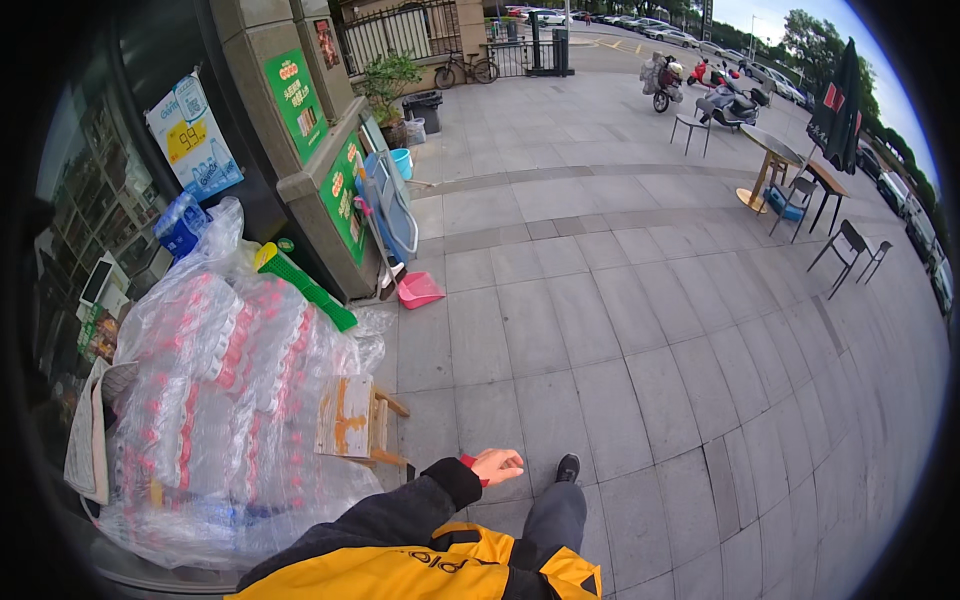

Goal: The person assembles a handheld device by attaching a nozzle to a body, inserting a cable, and connecting a power adapter. They then place the device on the counter, pick up a plastic bag, and walk outside to place the bag on a table.

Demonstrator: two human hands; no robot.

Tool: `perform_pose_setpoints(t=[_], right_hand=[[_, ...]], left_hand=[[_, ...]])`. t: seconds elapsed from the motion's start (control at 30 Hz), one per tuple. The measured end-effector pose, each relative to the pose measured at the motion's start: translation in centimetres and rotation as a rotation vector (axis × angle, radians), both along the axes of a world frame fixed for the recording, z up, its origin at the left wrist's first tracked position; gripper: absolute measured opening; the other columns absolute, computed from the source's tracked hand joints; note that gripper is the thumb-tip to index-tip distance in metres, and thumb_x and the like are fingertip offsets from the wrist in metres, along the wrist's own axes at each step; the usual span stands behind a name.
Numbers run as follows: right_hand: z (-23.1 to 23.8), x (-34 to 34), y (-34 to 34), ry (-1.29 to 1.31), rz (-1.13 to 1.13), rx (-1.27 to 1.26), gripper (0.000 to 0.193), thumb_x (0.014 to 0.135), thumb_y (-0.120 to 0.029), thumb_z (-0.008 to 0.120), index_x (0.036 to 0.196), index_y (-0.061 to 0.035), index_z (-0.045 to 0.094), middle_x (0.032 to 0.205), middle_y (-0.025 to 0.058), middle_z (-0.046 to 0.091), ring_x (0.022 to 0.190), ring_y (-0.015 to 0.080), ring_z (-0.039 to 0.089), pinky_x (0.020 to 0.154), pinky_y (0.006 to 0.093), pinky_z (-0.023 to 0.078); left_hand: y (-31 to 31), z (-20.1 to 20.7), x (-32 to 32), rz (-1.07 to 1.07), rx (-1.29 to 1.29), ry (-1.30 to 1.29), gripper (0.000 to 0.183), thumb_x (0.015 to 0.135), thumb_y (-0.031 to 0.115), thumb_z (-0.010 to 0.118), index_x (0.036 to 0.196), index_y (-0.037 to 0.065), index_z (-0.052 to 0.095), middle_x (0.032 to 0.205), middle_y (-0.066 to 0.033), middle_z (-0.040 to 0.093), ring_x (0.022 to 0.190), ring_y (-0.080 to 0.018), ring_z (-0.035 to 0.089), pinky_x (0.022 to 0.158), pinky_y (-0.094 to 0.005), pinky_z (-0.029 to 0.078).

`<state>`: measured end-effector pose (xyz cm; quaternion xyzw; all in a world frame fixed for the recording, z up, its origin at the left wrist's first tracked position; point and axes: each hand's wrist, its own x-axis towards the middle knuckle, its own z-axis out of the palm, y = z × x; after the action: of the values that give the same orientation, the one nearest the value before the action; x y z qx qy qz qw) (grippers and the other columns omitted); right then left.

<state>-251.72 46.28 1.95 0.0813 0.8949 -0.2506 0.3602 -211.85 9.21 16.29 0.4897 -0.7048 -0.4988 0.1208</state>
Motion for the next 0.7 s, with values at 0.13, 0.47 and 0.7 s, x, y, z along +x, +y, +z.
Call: perform_pose_setpoints(t=[0.13, 0.47, 0.7], right_hand=[[-1.2, -2.4, -14.4, -0.069, 0.024, -0.008, 0.080, 0.062, -0.015, 0.082, 0.130, 0.0073, 0.046, 0.120, 0.0212, 0.063, 0.110, 0.0318, 0.062, 0.096, 0.0369, 0.048], [4.2, -11.5, -75.3, 0.425, 0.868, -0.285, 0.074, 0.062, -0.026, 0.082, 0.123, 0.0011, 0.051, 0.115, 0.0255, 0.063, 0.111, 0.0393, 0.060, 0.096, 0.0431, 0.048], [7.0, -0.3, -100.3, 0.392, 0.875, -0.783, 0.063, 0.063, -0.028, 0.083, 0.113, -0.0001, 0.057, 0.104, 0.0235, 0.066, 0.098, 0.0394, 0.064, 0.085, 0.0437, 0.051]], left_hand=[[-8.7, -6.3, 2.9, 0.188, 0.103, -0.186, 0.038, 0.085, 0.034, 0.068, 0.102, 0.000, 0.065, 0.097, -0.0154, 0.070, 0.092, -0.0277, 0.067, 0.081, -0.0390, 0.052], [-25.0, -6.9, 7.3, 0.872, 0.307, 0.214, 0.029, 0.090, 0.021, 0.065, 0.107, -0.003, 0.063, 0.094, -0.0130, 0.071, 0.079, -0.0187, 0.069, 0.074, -0.0308, 0.054], [-41.2, -9.8, 14.3, 1.154, 0.312, 0.126, 0.016, 0.087, 0.011, 0.066, 0.095, -0.003, 0.065, 0.083, -0.0130, 0.070, 0.070, -0.0185, 0.068, 0.065, -0.0310, 0.055]])
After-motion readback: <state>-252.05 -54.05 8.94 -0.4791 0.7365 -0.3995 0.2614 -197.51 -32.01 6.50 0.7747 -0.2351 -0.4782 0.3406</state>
